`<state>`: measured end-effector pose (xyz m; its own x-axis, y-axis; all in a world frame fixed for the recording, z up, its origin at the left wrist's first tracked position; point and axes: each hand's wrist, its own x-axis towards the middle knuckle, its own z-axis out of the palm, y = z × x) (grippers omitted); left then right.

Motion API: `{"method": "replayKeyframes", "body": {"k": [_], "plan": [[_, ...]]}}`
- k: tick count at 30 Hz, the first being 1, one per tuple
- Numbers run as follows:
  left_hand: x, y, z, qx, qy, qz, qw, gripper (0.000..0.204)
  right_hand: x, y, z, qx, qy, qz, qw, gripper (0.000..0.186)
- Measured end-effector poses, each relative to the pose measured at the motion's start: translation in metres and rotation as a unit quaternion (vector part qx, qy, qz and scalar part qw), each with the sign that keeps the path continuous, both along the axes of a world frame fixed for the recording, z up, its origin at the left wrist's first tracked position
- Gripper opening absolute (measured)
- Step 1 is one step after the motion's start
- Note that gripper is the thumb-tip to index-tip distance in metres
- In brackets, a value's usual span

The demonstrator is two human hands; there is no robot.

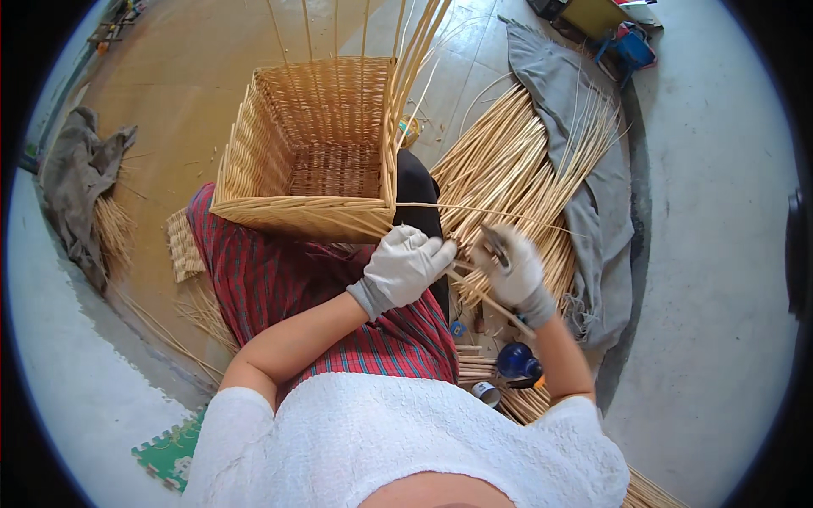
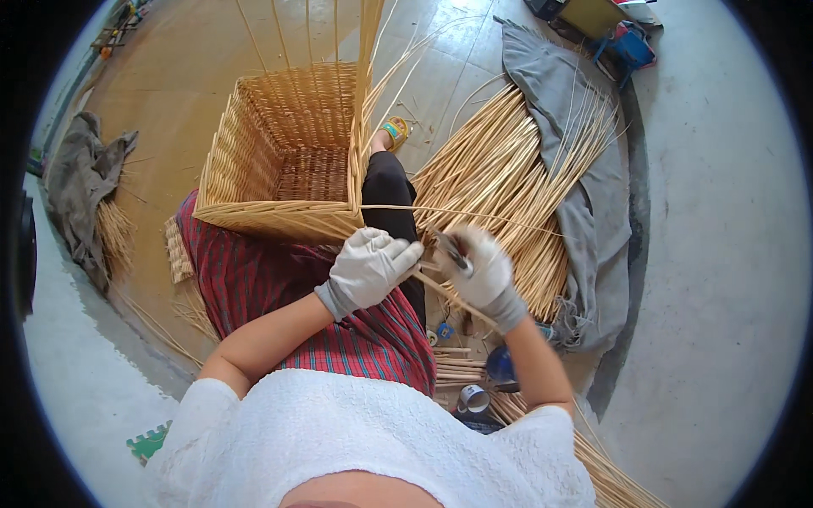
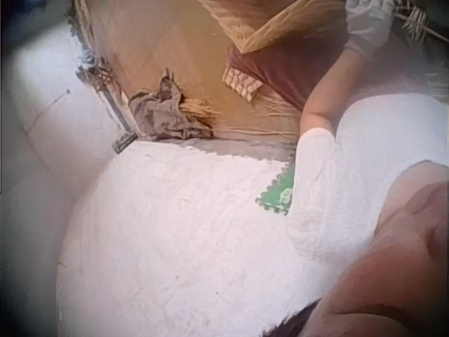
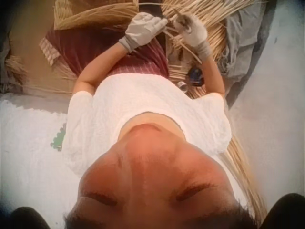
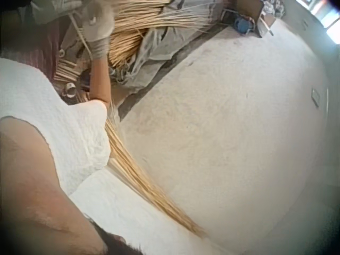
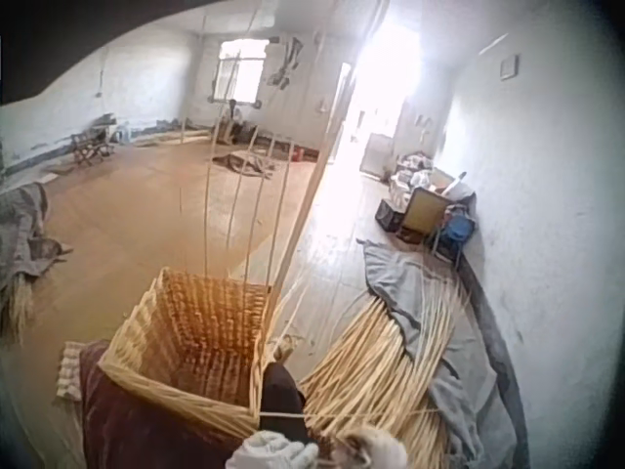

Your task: The person weaves a rectangular basket using thin wooden strips. They sit on the floor and interlace the strips through the vertical frame of the basket, tightening the weave with gloved hands.

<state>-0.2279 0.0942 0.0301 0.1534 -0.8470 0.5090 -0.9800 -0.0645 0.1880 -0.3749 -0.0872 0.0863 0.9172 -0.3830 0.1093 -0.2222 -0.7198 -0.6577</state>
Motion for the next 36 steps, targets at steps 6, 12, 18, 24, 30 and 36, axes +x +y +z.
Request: {"method": "replayKeyframes", "body": {"k": [6,12,18,24,30,36], "plan": [[-0.002,-0.028,0.036,0.201,0.123,0.098,0.967,0.043,0.090,-0.011,0.131,-0.417,0.172,0.143,0.881,0.043],[0.003,-0.037,0.015,0.145,0.145,0.131,0.970,0.042,0.139,0.015,0.145,-0.546,0.308,0.221,0.747,0.034],[0.002,-0.036,0.019,0.174,0.152,0.140,0.963,0.047,0.140,0.013,0.131,-0.575,0.235,0.233,0.748,0.028],[0.002,-0.038,0.013,0.130,0.149,0.131,0.971,0.049,0.145,0.015,0.125,-0.603,0.226,0.228,0.730,0.024],[0.004,-0.035,0.025,0.157,0.161,0.134,0.965,0.038,0.148,0.026,0.126,-0.593,0.209,0.224,0.745,0.024],[0.001,-0.034,0.017,0.139,0.149,0.131,0.970,0.030,0.146,0.042,0.129,-0.612,0.244,0.220,0.719,0.021]]}}
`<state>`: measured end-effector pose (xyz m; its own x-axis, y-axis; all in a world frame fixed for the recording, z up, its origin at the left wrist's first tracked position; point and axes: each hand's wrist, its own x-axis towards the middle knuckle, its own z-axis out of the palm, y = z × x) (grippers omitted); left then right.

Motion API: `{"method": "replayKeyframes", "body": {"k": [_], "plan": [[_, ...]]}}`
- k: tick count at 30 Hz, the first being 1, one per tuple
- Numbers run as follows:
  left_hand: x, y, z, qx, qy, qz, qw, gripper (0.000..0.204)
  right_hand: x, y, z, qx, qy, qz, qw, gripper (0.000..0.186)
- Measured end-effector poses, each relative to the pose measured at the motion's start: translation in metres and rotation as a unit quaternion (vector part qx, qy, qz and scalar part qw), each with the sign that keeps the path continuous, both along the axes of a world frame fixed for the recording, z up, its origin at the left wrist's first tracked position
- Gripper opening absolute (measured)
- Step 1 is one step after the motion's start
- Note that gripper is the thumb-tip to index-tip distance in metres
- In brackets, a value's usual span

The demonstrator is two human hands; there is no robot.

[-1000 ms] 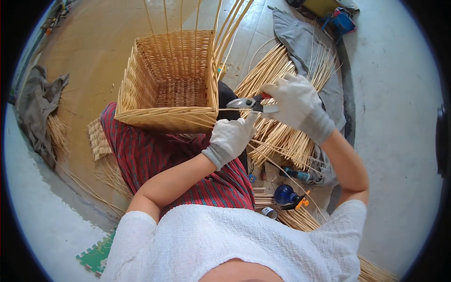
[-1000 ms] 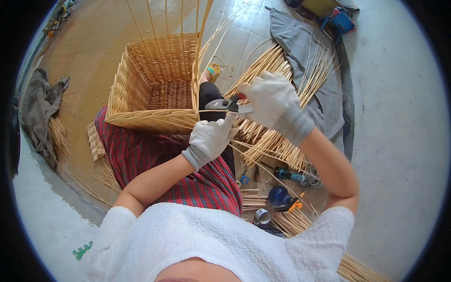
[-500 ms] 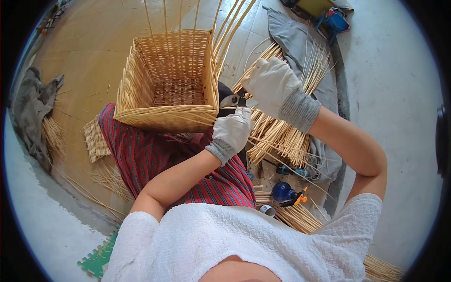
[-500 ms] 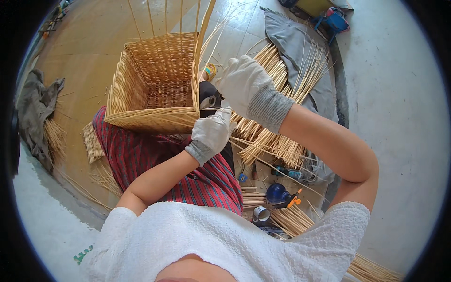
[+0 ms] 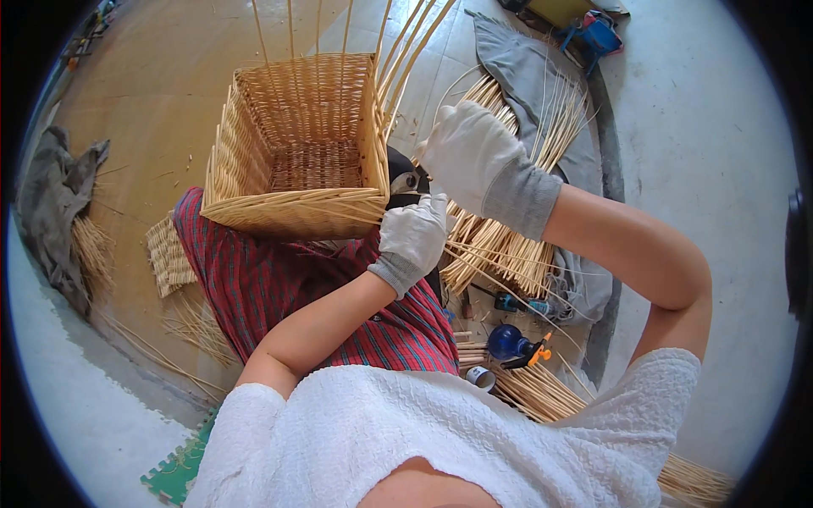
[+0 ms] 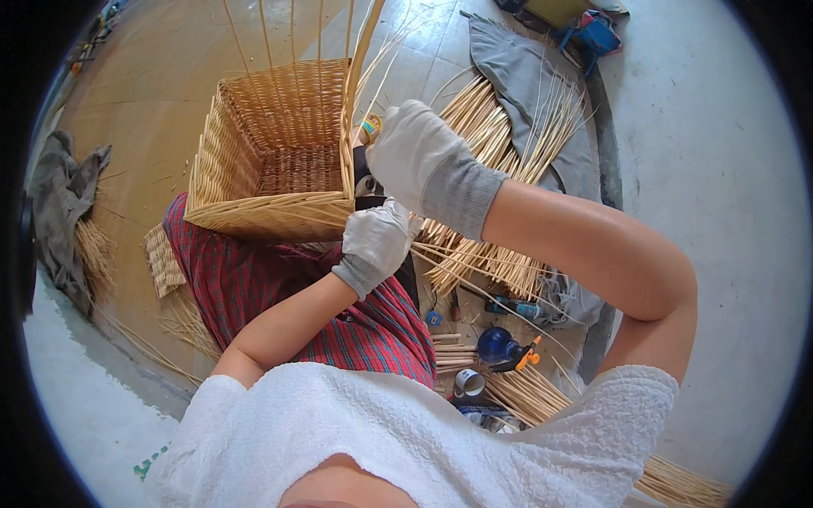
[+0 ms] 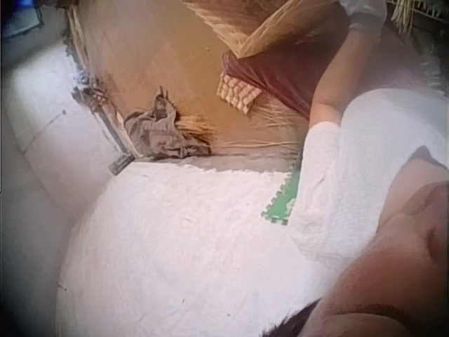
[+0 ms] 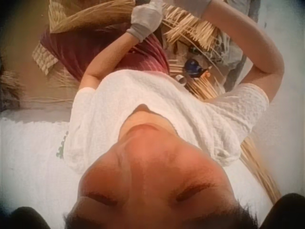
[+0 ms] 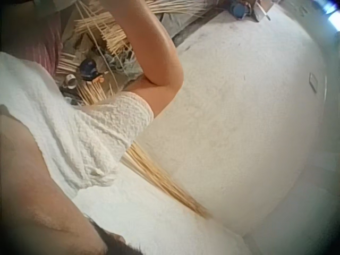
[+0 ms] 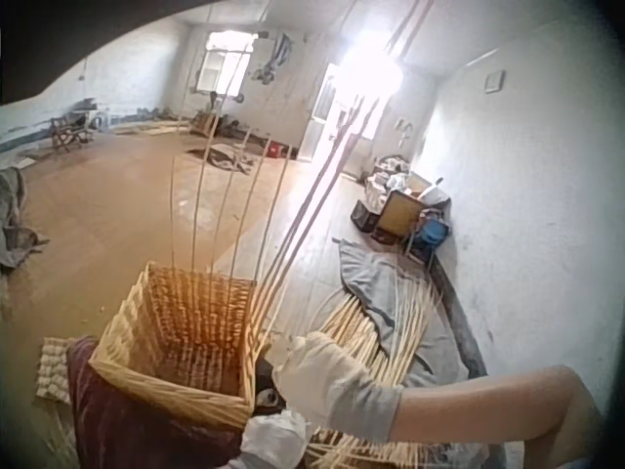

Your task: The person weaves a rectangular basket using thin wooden strips. They sit on the floor and interlace the strips through the vertical frame of the basket, tightening the weave with gloved hands.

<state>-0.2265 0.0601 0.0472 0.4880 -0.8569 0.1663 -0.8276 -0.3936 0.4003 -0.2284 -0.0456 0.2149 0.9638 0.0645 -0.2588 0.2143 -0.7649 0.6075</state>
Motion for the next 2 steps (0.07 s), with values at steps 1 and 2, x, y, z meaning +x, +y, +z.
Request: {"method": "replayKeyframes", "body": {"k": [1,2], "plan": [[-0.0009,-0.0003,-0.0030,-0.026,-0.014,0.001,1.000,0.029,0.0018,-0.0024,-0.0013,0.008,0.007,0.015,1.000,0.022],[-0.0022,-0.0024,-0.0068,-0.025,-0.023,0.004,0.999,0.041,0.0004,-0.0033,-0.0012,0.007,0.007,0.013,1.000,0.022]]}}
